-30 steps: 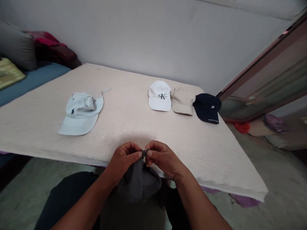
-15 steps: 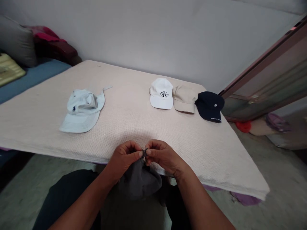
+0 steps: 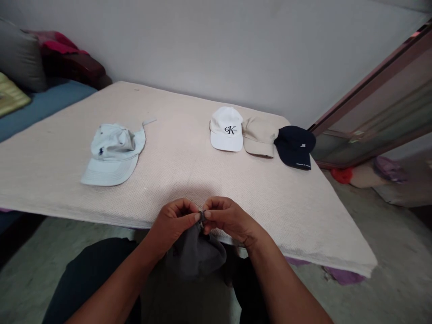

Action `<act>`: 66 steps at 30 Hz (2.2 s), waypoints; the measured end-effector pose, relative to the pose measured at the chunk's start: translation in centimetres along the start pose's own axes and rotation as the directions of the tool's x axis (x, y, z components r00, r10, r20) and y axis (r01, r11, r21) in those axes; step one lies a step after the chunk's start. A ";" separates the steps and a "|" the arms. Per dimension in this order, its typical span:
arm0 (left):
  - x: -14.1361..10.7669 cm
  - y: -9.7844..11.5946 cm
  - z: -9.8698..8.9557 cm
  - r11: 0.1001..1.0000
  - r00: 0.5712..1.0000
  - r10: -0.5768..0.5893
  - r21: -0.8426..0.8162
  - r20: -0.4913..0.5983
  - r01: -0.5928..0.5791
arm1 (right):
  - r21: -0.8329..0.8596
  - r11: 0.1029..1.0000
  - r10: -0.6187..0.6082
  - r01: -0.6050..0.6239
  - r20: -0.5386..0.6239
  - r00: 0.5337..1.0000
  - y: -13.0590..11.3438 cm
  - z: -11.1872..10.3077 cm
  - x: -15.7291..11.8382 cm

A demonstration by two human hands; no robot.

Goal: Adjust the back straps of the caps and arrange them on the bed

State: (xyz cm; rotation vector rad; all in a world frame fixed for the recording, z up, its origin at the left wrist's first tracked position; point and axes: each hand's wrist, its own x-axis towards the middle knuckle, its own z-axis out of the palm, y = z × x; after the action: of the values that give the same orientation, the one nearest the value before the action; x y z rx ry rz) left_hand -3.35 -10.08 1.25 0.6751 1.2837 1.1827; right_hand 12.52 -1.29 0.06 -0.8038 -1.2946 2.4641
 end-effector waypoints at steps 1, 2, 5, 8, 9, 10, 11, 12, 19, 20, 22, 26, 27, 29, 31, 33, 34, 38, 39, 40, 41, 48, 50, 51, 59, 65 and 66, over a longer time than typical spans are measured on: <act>0.0 0.0 0.0 1.000 1.000 0.000 0.007 0.000 0.000 | -0.004 1.000 0.002 -0.002 0.002 1.000 0.0 0.0 0.0; 0.0 -0.1 0.0 1.000 1.000 0.001 0.009 0.001 -0.001 | -0.010 1.000 0.008 -0.008 0.003 1.000 0.0 -0.1 0.0; 0.1 -0.1 0.0 1.000 1.000 0.005 0.028 0.016 -0.006 | -0.041 0.999 0.025 -0.025 -0.001 1.000 0.1 -0.1 0.0; 0.2 -0.1 -0.1 0.996 1.000 0.002 0.085 0.031 -0.004 | -0.067 0.997 0.035 -0.036 -0.015 0.999 0.1 -0.2 0.0; 0.2 -0.1 -0.1 0.995 0.999 -0.002 0.101 0.035 -0.002 | -0.069 0.997 0.038 -0.039 -0.018 0.999 0.1 -0.2 0.1; 0.2 -0.1 -0.2 0.994 0.999 -0.006 0.111 0.039 0.002 | -0.068 0.997 0.043 -0.044 -0.017 0.999 0.1 -0.2 0.0; 0.2 -0.1 -0.2 0.993 0.999 -0.012 0.118 0.045 0.007 | -0.065 0.997 0.049 -0.050 -0.014 0.999 0.1 -0.3 0.0; 0.3 -0.1 -0.3 0.992 0.998 -0.019 0.125 0.053 0.012 | -0.061 0.997 0.055 -0.056 -0.011 0.998 0.1 -0.3 0.0; 0.4 -0.2 -0.5 0.984 0.994 -0.033 0.178 0.106 0.014 | -0.101 0.991 0.085 -0.086 -0.015 0.996 -0.2 -0.1 -0.1; 0.4 -0.2 -0.5 0.984 0.993 -0.035 0.178 0.112 0.015 | -0.113 0.990 0.084 -0.085 -0.018 0.996 -0.3 0.0 -0.1; 0.3 -0.3 -0.6 0.984 0.993 -0.036 0.179 0.112 0.016 | -0.133 0.988 0.080 -0.082 -0.024 0.997 -0.4 0.1 -0.1; 0.2 -0.3 -0.7 0.981 0.994 -0.040 0.192 0.100 0.020 | -0.130 0.989 0.072 -0.075 -0.030 0.997 -0.5 0.2 -0.2; 0.2 -0.3 -0.7 0.981 0.994 -0.043 0.191 0.099 0.024 | -0.129 0.989 0.072 -0.075 -0.029 0.997 -0.5 0.2 -0.2; 0.2 -0.2 -0.7 0.982 0.994 -0.055 0.185 0.092 0.038 | -0.133 0.988 0.074 -0.076 -0.022 0.997 -0.4 0.0 -0.3; 0.2 -0.1 -0.6 0.983 0.995 -0.061 0.177 0.085 0.046 | -0.140 0.988 0.072 -0.073 -0.012 0.997 -0.2 -0.1 -0.2; 0.2 0.0 -0.5 0.984 0.995 -0.053 0.173 0.079 0.039 | -0.133 0.989 0.063 -0.063 -0.003 0.998 -0.1 -0.3 -0.2; 0.2 0.0 -0.5 0.984 0.996 -0.049 0.176 0.075 0.036 | -0.126 0.990 0.060 -0.059 0.000 0.998 -0.1 -0.3 -0.2; 0.2 -0.1 -0.5 0.979 0.997 -0.056 0.201 0.057 0.043 | -0.122 0.991 0.063 -0.063 -0.006 0.998 -0.1 -0.4 -0.3; 0.3 -0.1 -0.5 0.978 0.997 -0.058 0.204 0.057 0.045 | -0.127 0.990 0.063 -0.063 -0.008 0.998 -0.1 -0.3 -0.3; 0.3 -0.2 -0.5 0.977 0.997 -0.057 0.206 0.059 0.044 | -0.132 0.989 0.061 -0.062 -0.010 0.998 -0.1 -0.3 -0.3; 0.3 -0.2 -0.5 0.977 0.996 -0.056 0.207 0.062 0.042 | -0.136 0.989 0.058 -0.059 -0.012 0.998 -0.2 -0.3 -0.3; 0.4 -0.5 -0.5 0.979 0.997 -0.036 0.204 0.071 0.021 | -0.162 0.986 0.030 -0.035 -0.033 0.999 0.0 -0.2 -0.1; 0.4 -0.5 -0.5 0.980 0.997 -0.039 0.198 0.073 0.024 | -0.167 0.986 0.013 -0.018 -0.031 0.999 0.0 -0.2 -0.1; 0.4 -0.4 -0.5 0.980 0.996 -0.044 0.197 0.074 0.029 | -0.171 0.985 0.011 -0.016 -0.029 1.000 0.1 -0.2 -0.1; 0.2 -0.3 -0.3 0.990 0.997 -0.055 0.131 0.051 0.048 | -0.144 0.989 0.035 -0.039 -0.026 0.999 0.1 0.1 -0.1; 0.1 -0.2 -0.4 0.990 0.997 -0.072 0.127 0.031 0.067 | -0.097 0.995 0.030 -0.034 -0.041 0.999 0.4 0.3 0.1; 0.1 -0.2 -0.3 0.989 0.997 -0.079 0.125 0.023 0.076 | -0.094 0.995 0.030 -0.034 -0.048 0.998 0.4 0.3 0.1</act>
State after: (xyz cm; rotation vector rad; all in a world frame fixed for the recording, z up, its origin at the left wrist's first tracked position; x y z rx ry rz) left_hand -3.63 -10.13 0.97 0.7229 1.3560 1.0334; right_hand 12.24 -1.68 -0.21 -0.9063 -1.4011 2.4084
